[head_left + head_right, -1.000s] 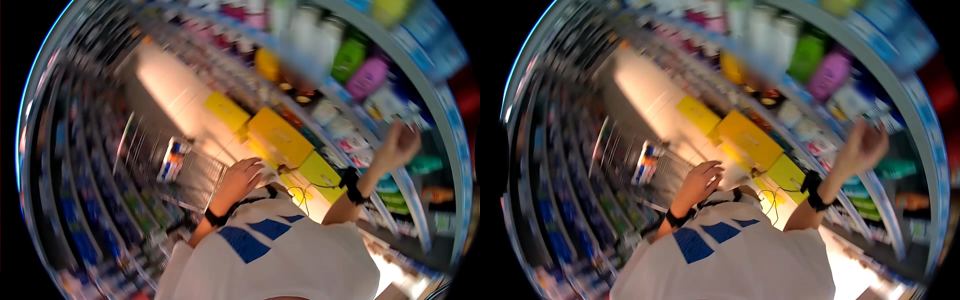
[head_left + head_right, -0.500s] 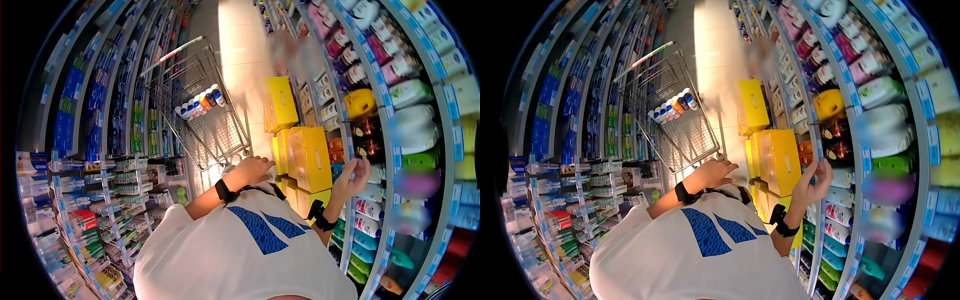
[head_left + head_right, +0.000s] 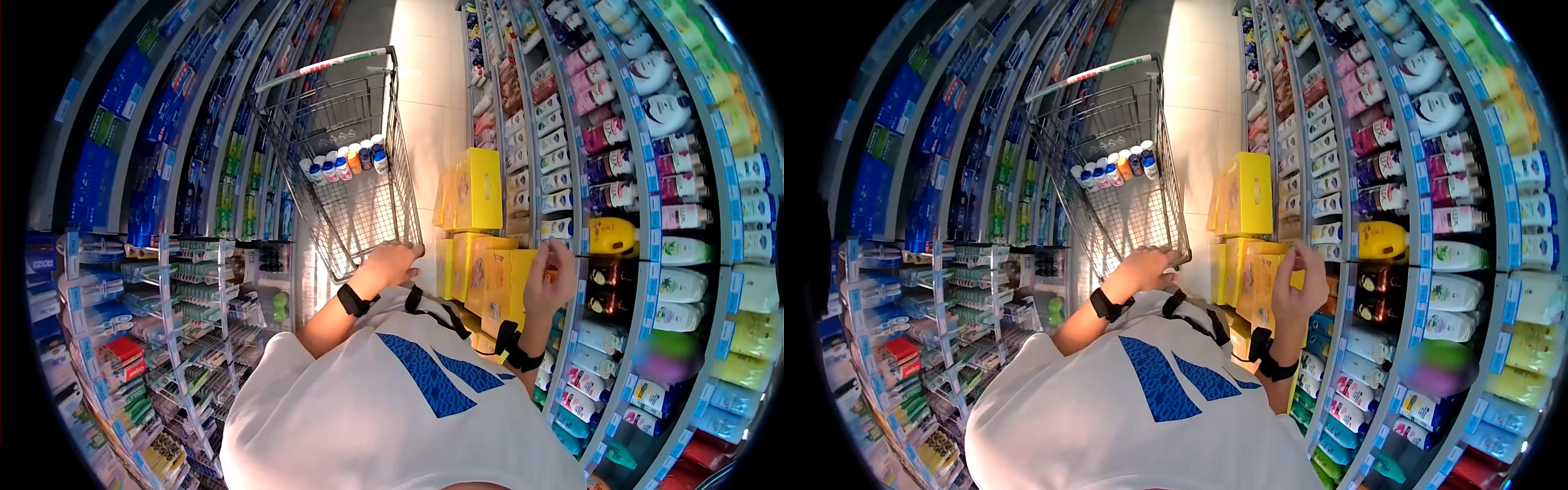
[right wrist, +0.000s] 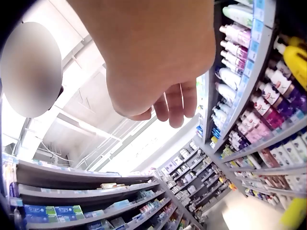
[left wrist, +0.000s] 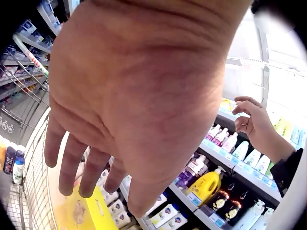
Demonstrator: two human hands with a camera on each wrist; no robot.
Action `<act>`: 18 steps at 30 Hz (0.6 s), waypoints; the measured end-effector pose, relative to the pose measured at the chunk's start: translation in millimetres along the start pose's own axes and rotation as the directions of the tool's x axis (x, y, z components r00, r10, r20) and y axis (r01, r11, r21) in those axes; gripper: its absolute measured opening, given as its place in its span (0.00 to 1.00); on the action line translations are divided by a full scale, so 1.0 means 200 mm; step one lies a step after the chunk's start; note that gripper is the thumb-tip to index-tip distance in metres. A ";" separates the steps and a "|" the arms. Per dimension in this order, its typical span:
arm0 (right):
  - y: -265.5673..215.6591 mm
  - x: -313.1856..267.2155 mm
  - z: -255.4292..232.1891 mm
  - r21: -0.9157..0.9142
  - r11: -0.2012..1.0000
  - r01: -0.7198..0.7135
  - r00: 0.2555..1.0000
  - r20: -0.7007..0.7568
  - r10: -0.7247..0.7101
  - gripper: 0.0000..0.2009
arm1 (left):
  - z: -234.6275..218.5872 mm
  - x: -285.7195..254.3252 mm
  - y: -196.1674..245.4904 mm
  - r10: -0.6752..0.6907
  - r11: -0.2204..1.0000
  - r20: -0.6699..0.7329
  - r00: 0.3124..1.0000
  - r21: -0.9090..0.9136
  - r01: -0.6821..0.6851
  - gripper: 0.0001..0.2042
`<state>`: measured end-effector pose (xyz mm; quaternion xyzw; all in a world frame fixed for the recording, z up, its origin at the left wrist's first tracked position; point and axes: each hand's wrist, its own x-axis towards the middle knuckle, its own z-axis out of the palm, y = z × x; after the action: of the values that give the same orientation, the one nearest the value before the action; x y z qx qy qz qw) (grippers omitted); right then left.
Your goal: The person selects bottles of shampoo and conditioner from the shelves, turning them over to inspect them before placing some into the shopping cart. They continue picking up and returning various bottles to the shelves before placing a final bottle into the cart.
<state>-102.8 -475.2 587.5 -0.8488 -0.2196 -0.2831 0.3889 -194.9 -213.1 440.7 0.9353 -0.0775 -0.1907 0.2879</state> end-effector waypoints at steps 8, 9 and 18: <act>-0.08 0.13 0.29 0.048 0.994 0.101 0.977 0.186 -0.108 0.11 | -0.17 -0.11 -0.42 -0.255 0.963 -0.173 0.951 0.044 0.266 0.24; -0.07 0.15 0.33 0.064 0.993 0.097 0.972 0.210 -0.108 0.11 | -0.20 -0.12 -0.46 -0.301 0.953 -0.175 0.937 -0.007 0.304 0.23; 0.11 0.15 1.05 0.318 0.871 -0.374 0.796 0.593 0.125 0.14 | -0.20 -0.19 -0.60 -0.573 0.818 -0.357 0.738 -0.302 0.489 0.20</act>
<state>-3.1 -318.6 482.2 -0.8116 -0.2612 0.0842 0.5157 -209.1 -85.1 415.3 0.9046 0.2777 -0.0594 0.3179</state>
